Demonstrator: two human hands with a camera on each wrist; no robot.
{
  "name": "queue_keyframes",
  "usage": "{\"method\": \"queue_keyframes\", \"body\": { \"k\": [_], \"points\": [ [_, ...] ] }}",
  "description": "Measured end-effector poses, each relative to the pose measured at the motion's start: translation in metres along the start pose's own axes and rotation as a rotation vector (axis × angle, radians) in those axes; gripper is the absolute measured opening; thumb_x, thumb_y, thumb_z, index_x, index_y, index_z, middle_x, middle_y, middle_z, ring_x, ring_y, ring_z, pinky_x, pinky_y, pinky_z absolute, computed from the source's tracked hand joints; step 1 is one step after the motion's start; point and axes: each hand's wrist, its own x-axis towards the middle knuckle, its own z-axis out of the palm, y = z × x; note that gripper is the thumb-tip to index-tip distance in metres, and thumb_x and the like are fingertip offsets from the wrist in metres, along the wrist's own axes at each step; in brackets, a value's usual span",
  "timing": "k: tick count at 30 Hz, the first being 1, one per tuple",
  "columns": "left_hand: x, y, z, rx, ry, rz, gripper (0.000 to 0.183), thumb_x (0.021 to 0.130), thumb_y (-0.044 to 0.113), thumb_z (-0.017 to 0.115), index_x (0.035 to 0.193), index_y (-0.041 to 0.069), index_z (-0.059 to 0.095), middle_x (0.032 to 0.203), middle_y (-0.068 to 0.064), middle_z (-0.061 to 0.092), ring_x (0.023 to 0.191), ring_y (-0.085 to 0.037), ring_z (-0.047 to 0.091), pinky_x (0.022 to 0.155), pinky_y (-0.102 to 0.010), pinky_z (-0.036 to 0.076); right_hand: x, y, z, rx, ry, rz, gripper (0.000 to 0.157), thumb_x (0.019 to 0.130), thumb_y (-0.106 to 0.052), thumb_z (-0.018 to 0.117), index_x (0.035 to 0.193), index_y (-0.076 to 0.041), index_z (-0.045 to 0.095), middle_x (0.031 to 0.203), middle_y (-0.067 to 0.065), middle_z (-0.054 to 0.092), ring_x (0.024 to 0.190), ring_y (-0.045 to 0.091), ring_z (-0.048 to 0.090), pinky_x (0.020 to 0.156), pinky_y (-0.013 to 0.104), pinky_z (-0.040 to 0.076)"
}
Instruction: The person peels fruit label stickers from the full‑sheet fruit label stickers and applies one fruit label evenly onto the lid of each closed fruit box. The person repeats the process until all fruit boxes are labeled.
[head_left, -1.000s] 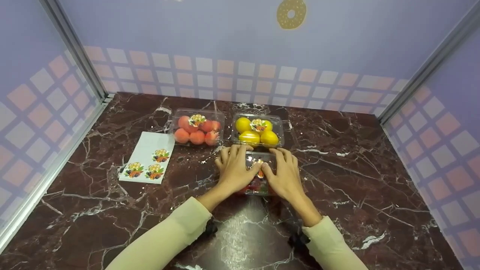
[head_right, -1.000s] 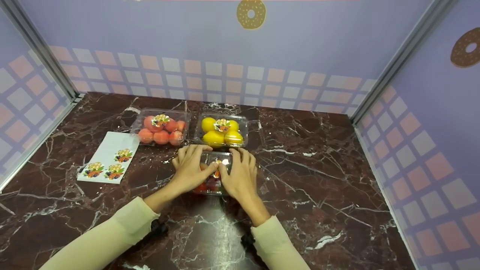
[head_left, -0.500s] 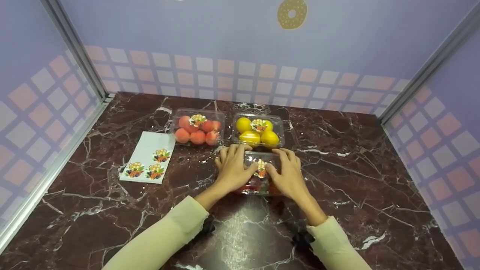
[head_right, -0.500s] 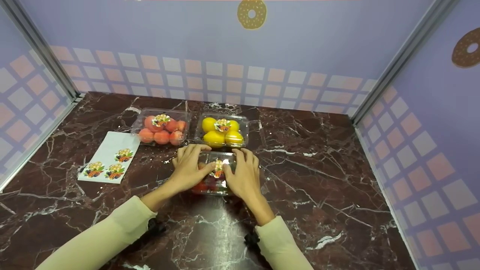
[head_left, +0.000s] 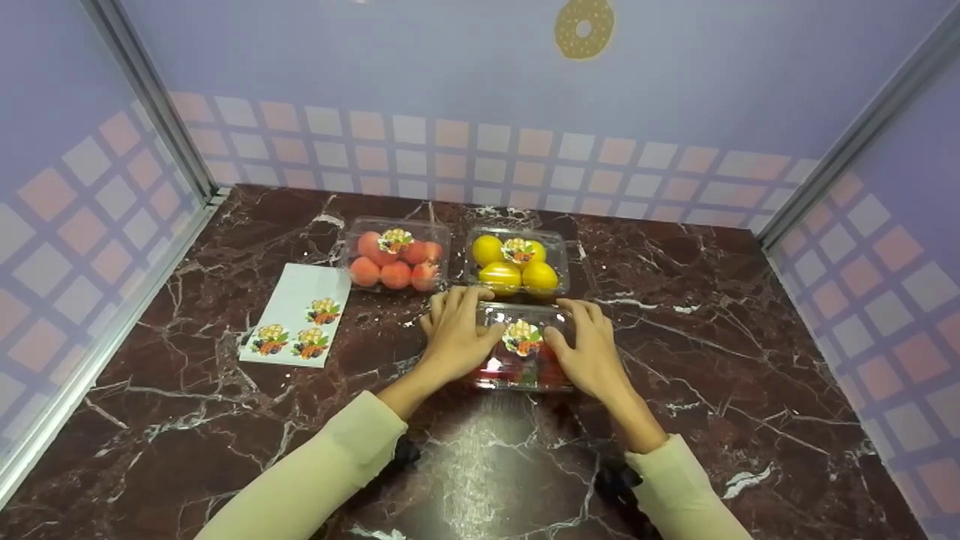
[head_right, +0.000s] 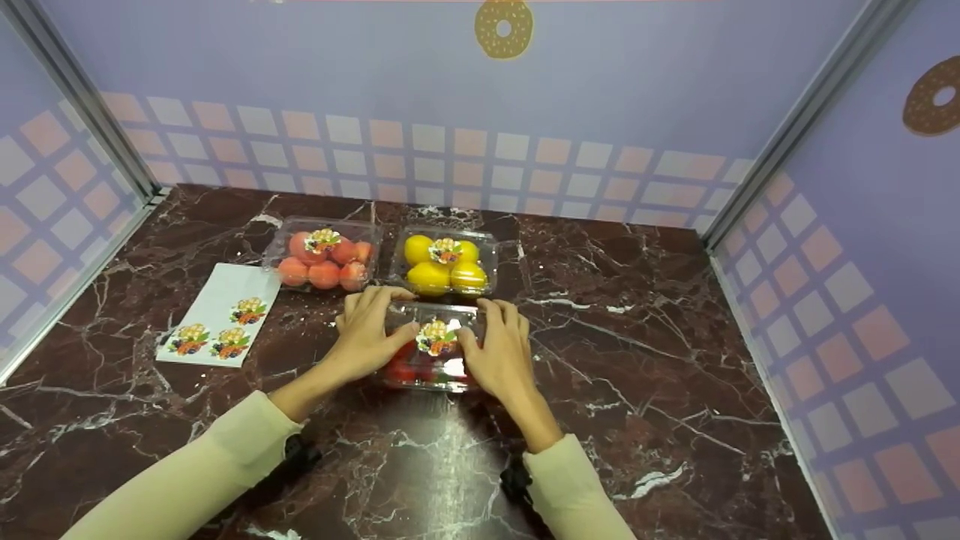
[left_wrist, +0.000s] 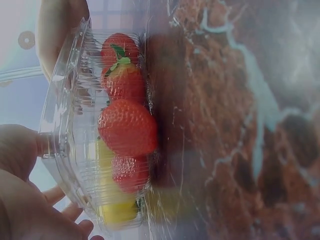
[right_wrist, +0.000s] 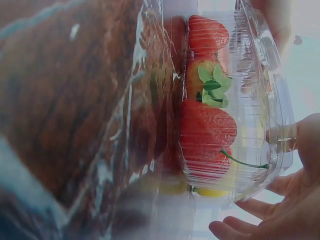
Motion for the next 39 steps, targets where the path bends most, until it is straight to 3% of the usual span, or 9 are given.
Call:
{"method": "queue_keyframes", "body": {
  "k": [8, 19, 39],
  "points": [
    [-0.004, 0.003, -0.002, 0.001, 0.012, 0.015, 0.049, 0.094, 0.033, 0.074, 0.138, 0.018, 0.058, 0.139, -0.006, 0.053, 0.133, -0.032, 0.035, 0.111, -0.056, 0.026, -0.003, -0.009, -0.004, 0.014, 0.024, -0.035, 0.052, 0.101, -0.022, 0.068, 0.147, -0.001, 0.057, 0.149, 0.022, 0.051, 0.138, 0.046, 0.043, 0.116, 0.06, 0.037],
    [-0.016, 0.012, 0.003, 0.054, 0.044, 0.071, 0.051, 0.093, 0.036, 0.075, 0.137, 0.017, 0.058, 0.143, -0.008, 0.05, 0.136, -0.034, 0.035, 0.109, -0.058, 0.028, -0.012, -0.023, 0.003, -0.043, 0.01, -0.055, 0.055, 0.103, -0.027, 0.067, 0.152, -0.006, 0.053, 0.158, 0.023, 0.043, 0.146, 0.047, 0.036, 0.118, 0.067, 0.033],
    [-0.019, 0.011, 0.012, 0.123, 0.054, 0.094, 0.051, 0.093, 0.037, 0.078, 0.136, 0.019, 0.058, 0.148, -0.008, 0.048, 0.138, -0.036, 0.035, 0.109, -0.059, 0.03, -0.017, -0.022, 0.014, -0.128, 0.024, -0.086, 0.057, 0.098, -0.026, 0.073, 0.148, -0.006, 0.056, 0.156, 0.023, 0.044, 0.143, 0.05, 0.039, 0.117, 0.068, 0.034]
  ]
}}
